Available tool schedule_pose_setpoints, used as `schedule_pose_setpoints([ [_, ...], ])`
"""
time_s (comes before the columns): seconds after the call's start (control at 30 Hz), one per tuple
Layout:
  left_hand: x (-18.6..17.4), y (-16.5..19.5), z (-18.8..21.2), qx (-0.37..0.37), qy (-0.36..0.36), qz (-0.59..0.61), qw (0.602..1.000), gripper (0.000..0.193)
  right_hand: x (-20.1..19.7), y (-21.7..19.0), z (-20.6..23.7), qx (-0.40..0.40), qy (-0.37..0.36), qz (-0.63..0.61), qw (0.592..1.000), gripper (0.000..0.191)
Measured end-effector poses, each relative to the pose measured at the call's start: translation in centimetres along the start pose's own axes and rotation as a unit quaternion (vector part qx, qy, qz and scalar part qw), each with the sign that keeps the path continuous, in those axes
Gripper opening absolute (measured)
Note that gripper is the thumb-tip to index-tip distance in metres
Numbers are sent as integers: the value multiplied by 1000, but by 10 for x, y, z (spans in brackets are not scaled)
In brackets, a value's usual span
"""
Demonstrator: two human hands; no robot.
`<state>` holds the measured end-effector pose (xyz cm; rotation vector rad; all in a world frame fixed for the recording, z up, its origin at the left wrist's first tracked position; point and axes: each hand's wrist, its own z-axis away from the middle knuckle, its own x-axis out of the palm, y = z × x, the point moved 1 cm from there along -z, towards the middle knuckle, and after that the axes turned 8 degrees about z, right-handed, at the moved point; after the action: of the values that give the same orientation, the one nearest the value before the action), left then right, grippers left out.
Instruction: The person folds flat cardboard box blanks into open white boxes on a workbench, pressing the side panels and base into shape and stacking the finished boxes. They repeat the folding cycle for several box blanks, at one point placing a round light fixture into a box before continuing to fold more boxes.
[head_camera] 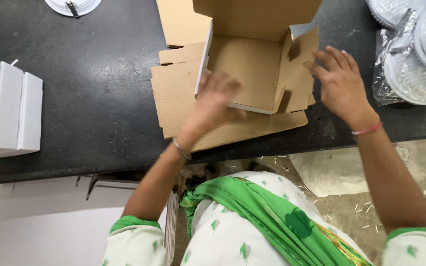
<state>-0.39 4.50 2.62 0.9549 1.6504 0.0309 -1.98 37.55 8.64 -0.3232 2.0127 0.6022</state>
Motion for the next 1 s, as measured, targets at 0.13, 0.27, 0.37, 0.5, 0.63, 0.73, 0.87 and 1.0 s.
schedule_pose_setpoints([
  [0.13, 14, 10, 6, 5, -62, -80, 995, 21, 18, 5, -5, -1, -10, -47, 999, 29],
  [0.27, -8, -29, 0, -19, 55, -161, 985, 9, 14, -20, 8, -88, -17, -120, 989, 19],
  [0.37, -20, -32, 3, 7, 152, -190, 970, 37, 10, -35, 14, -59, -27, -125, 990, 34],
  [0.5, -12, 10, 11, -40, 119, 34, 991, 28, 8, -37, 11, -16, -36, -109, 993, 37],
  [0.63, -7, 49, 22, 4, 61, 22, 998, 52, 7, -35, 6, -28, -46, -129, 990, 31],
  [0.73, -3, 55, 18, 7, 53, 1, 999, 45, 8, -39, 0, -59, -46, -103, 992, 42],
  [0.87, 6, 46, 5, -58, -6, 61, 996, 27, 14, -44, -16, -37, -111, -108, 987, 34],
  [1.0, 13, 25, -17, -97, -54, 103, 988, 23, 32, -37, -32, 15, -232, -92, 968, 32],
])
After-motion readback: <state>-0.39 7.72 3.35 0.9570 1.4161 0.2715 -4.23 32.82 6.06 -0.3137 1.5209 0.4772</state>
